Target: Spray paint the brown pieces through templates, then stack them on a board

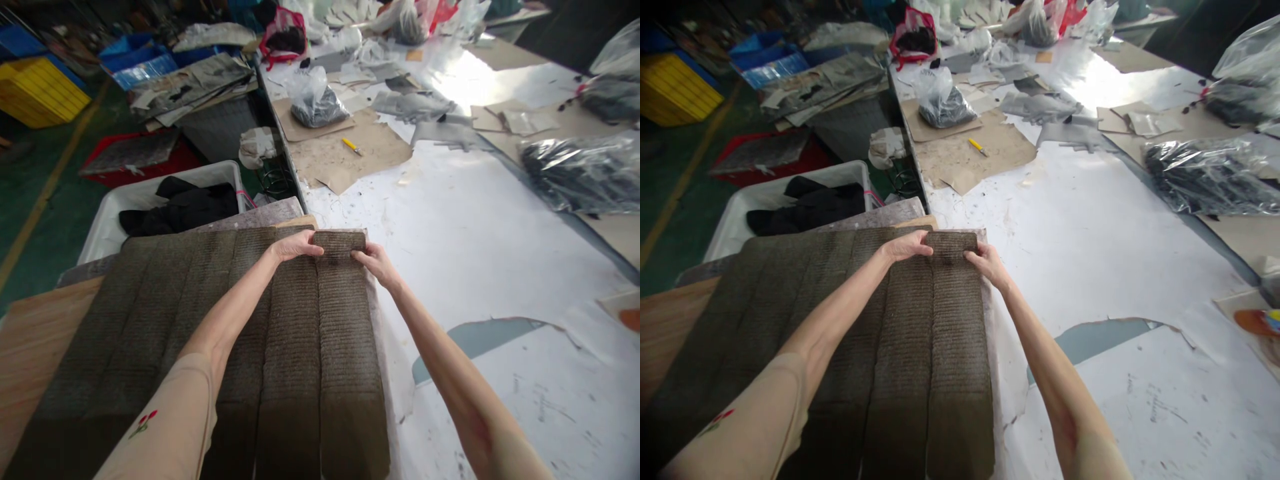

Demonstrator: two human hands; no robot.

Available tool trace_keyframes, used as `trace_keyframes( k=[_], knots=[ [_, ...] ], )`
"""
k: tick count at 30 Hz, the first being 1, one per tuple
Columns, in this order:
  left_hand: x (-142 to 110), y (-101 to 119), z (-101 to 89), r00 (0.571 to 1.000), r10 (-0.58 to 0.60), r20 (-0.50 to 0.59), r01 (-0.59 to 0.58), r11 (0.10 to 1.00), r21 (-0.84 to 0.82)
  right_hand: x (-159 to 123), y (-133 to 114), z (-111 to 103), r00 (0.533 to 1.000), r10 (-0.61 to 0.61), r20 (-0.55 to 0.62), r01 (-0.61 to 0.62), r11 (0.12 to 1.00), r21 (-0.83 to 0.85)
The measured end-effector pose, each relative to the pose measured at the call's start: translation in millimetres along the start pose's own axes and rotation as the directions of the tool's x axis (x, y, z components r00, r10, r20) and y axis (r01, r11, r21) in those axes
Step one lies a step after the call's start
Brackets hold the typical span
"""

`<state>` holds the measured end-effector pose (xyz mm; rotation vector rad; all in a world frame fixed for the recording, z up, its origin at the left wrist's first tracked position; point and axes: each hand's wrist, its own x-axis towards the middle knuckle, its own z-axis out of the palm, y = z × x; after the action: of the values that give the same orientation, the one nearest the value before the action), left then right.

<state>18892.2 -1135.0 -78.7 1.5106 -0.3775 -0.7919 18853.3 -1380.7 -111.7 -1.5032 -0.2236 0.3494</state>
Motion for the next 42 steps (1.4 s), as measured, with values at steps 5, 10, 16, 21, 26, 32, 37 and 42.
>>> trace_keyframes(
  k=[5,10,16,21,26,32,37,42],
  knots=[
    [-4.2,-6.3,16.3,0.991,0.042,-0.126,-0.028,0.993,0.111,-3.4,-2.9,1.5,0.999,0.023,-0.027,-0.022,1.0,0.007],
    [-3.7,-13.4,24.5,0.966,0.097,-0.241,-0.061,0.986,0.153,-9.9,-8.0,-8.3,0.991,0.01,0.133,0.001,0.997,-0.077],
    [-8.9,-16.8,27.2,0.954,0.111,-0.279,-0.077,0.988,0.131,-11.9,-3.3,-5.3,0.997,0.059,0.051,-0.041,0.951,-0.308],
    [-17.1,-20.3,34.8,0.963,0.099,-0.251,-0.12,0.99,-0.068,-27.7,-11.3,-0.3,0.983,0.079,0.163,-0.061,0.992,-0.114],
    [-17.6,-26.8,38.2,0.957,0.06,-0.284,-0.108,0.982,-0.154,-39.1,-14.7,-2.9,0.951,0.102,0.292,-0.122,0.991,0.051],
    [-23.6,-33.5,40.2,0.969,0.028,-0.247,-0.074,0.981,-0.178,-39.6,4.2,3.2,0.981,0.12,0.151,-0.121,0.993,-0.007],
    [-25.6,-35.1,38.7,0.99,0.026,-0.138,-0.061,0.966,-0.253,-40.3,16.8,11.6,0.99,0.138,0.004,-0.137,0.987,-0.081],
    [-27.3,-28.0,44.8,0.967,0.022,-0.254,-0.043,0.996,-0.078,-47.9,13.0,22.6,0.99,0.116,-0.081,-0.122,0.99,-0.069]
  ],
)
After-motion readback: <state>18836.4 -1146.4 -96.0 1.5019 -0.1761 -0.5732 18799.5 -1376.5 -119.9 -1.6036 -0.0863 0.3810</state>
